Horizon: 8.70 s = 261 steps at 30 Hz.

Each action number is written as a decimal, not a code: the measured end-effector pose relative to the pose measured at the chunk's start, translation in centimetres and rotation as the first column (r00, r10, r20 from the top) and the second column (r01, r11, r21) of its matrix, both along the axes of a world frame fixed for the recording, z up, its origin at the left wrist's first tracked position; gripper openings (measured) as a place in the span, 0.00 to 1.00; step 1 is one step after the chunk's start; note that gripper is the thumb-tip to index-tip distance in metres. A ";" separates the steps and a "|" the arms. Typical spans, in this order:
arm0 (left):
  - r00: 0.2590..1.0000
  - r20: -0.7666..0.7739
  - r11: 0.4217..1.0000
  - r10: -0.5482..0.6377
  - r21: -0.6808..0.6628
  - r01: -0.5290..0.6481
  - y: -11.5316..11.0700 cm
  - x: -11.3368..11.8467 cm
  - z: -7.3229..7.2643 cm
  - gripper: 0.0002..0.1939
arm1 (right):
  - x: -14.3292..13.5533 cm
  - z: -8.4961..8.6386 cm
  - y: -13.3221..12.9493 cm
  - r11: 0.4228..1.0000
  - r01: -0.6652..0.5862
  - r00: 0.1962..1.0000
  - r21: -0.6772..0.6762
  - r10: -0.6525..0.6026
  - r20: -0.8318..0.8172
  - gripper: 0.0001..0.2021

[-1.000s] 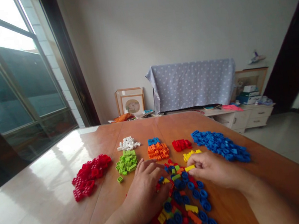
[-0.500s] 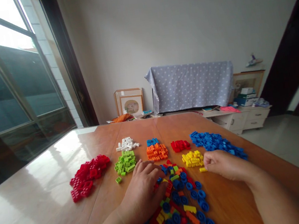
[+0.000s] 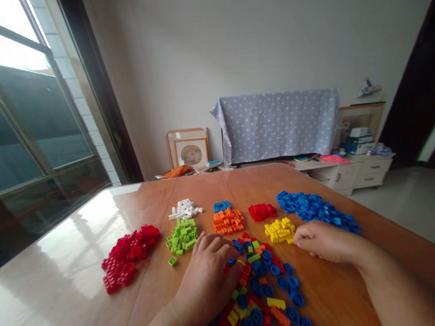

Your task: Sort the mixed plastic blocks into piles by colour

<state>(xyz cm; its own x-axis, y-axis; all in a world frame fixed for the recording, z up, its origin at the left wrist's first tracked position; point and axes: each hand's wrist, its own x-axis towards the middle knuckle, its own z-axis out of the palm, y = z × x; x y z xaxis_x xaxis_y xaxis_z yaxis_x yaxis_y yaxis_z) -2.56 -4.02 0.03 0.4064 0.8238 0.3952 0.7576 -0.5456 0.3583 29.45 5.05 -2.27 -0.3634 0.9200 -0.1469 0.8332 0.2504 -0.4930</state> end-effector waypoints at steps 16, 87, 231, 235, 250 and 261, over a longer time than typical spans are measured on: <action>0.998 -0.061 0.999 0.028 -0.029 -0.029 0.1 0.2 -0.1 0.07 | -5.9 2.9 -5.9 0.897 -0.407 0.913 -0.174 0.402 -0.065 0.06; 0.999 -0.043 0.998 0.019 -0.060 -0.022 0.3 0.1 -0.6 0.07 | 0.7 -2.3 0.9 0.995 0.055 0.998 0.083 -0.056 0.011 0.02; 0.926 -0.061 0.906 0.373 -0.190 -0.378 2.0 -3.5 0.1 0.14 | -8.8 -1.6 -2.4 0.944 -0.123 0.978 0.307 0.167 -0.122 0.08; 0.892 -0.068 0.872 0.448 -0.187 -0.452 2.0 -3.8 0.5 0.12 | -8.9 -1.6 -2.1 0.926 -0.076 0.994 0.369 0.101 -0.049 0.09; 0.975 0.068 0.971 0.214 -0.120 -0.205 1.3 -1.5 -0.6 0.09 | -10.5 -1.5 -2.7 0.921 -0.128 0.958 0.369 0.211 -0.195 0.12; 0.850 0.517 0.935 0.104 -0.342 0.093 1.3 0.7 -2.9 0.09 | -11.2 -1.8 -3.9 0.855 -0.225 0.910 0.467 0.356 -0.212 0.12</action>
<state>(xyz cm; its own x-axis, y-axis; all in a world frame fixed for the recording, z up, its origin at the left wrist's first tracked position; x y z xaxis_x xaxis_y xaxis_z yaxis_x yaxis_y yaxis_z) -1.81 -2.74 -2.84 0.2174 0.9465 0.2386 0.4072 -0.3101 0.8591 18.25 1.20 -4.02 -0.5891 0.7129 0.3805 0.5305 0.6964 -0.4834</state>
